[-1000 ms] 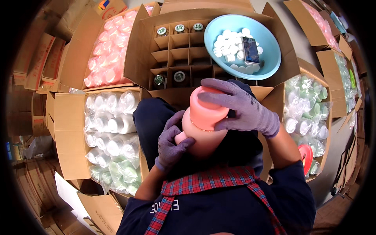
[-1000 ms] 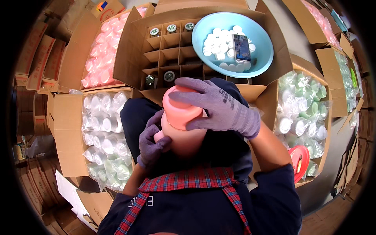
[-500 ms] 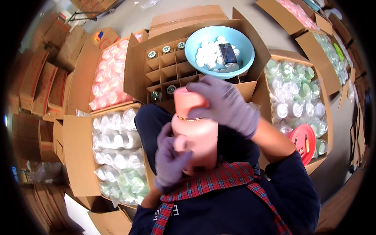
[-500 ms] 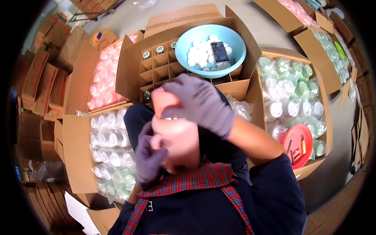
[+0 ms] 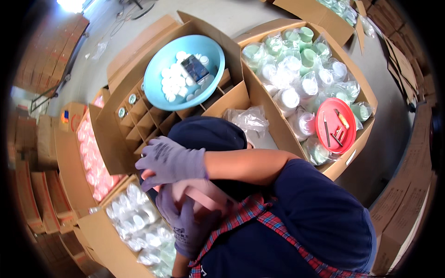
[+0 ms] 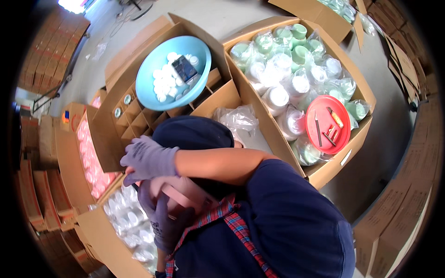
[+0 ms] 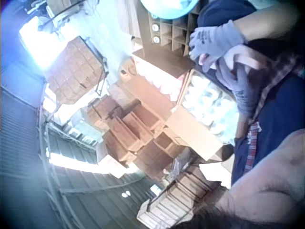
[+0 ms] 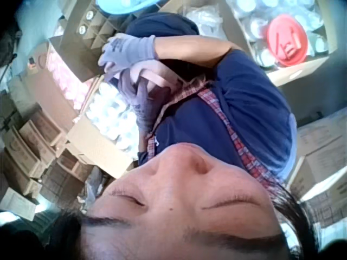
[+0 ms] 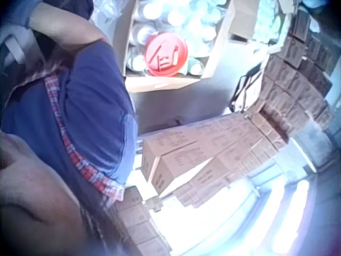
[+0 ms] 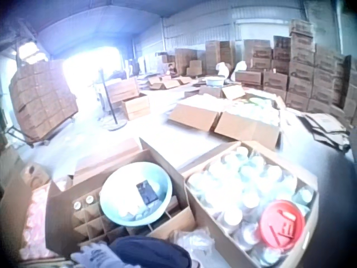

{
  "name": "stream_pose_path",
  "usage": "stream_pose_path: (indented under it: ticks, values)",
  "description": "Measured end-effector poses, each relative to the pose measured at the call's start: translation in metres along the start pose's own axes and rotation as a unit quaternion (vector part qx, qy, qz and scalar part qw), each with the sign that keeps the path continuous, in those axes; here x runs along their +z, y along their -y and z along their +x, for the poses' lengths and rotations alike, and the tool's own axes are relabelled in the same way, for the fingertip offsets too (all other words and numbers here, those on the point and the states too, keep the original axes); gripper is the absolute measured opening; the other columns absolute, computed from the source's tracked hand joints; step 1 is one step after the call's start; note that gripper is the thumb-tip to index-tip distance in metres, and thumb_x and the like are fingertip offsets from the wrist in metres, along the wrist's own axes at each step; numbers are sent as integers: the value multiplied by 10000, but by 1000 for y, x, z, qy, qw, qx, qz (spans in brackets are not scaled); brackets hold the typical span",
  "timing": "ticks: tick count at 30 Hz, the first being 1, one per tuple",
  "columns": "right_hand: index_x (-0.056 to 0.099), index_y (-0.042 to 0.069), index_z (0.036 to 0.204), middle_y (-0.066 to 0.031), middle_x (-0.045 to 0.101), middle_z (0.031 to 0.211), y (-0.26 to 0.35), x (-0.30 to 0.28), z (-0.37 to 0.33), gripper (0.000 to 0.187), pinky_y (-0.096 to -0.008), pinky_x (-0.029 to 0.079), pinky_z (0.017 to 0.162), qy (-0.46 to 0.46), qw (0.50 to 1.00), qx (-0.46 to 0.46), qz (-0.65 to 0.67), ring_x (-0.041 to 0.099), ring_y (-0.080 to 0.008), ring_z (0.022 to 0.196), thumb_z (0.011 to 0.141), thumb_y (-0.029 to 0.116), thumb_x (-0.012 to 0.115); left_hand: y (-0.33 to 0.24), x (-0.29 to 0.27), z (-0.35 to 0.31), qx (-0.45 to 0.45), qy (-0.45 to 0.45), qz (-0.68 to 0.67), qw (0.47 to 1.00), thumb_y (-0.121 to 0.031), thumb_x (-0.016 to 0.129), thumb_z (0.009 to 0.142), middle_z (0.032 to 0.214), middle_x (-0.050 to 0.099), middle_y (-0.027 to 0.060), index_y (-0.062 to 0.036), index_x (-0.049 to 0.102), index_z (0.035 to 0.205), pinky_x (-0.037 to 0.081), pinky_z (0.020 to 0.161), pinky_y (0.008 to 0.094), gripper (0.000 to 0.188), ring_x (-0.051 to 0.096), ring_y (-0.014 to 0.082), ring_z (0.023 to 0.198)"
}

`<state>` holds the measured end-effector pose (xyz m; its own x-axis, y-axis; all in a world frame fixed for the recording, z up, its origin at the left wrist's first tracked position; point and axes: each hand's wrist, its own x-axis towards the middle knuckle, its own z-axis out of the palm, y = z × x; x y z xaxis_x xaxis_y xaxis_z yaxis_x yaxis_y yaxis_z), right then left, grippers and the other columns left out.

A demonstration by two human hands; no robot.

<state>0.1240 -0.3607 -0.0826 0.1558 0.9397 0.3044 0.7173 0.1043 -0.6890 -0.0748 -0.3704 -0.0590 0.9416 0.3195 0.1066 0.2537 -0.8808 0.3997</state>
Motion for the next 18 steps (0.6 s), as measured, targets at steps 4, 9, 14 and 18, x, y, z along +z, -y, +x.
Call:
stream_pose_path:
  ticks: [4, 9, 14, 18]
  values:
    - [666, 34, 1188, -182, 670, 1168, -101, 31, 4, 362, -398, 487, 987, -122, 953, -222, 165, 634, -341, 1098, 953, 302, 601, 26, 19, 18, 142, -97, 16, 985, -646, 687, 825, 1394, 479, 253, -149, 619, 1032, 308, 1073, 647, 542, 416, 516, 1305]
    - [754, 89, 874, -103, 711, 952, -39, 1, 6, 298, -409, 502, 839, 17, 999, -32, -9, 657, -300, 951, 845, 365, 644, 23, 25, 26, 126, -60, 72, 988, -686, 678, 790, 1344, 531, 200, -178, 619, 1021, 292, 1079, 656, 561, 443, 465, 1295]
    - [691, 141, 802, -88, 623, 907, -41, 23, 21, 290, -418, 462, 780, -58, 998, -22, 8, 598, -295, 943, 809, 427, 646, 37, 21, 42, 158, -90, 60, 981, -646, 766, 705, 1273, 574, 185, -161, 643, 976, 327, 1048, 611, 569, 509, 421, 1222]
    - [609, 64, 999, -160, 574, 1016, -52, 50, 10, 399, -433, 478, 827, -82, 969, 5, 234, 586, -348, 949, 836, 423, 666, 57, 14, 30, 87, -175, -134, 972, -393, 658, 885, 1248, 623, 203, -50, 658, 1052, 369, 1065, 558, 381, 547, 402, 1216]
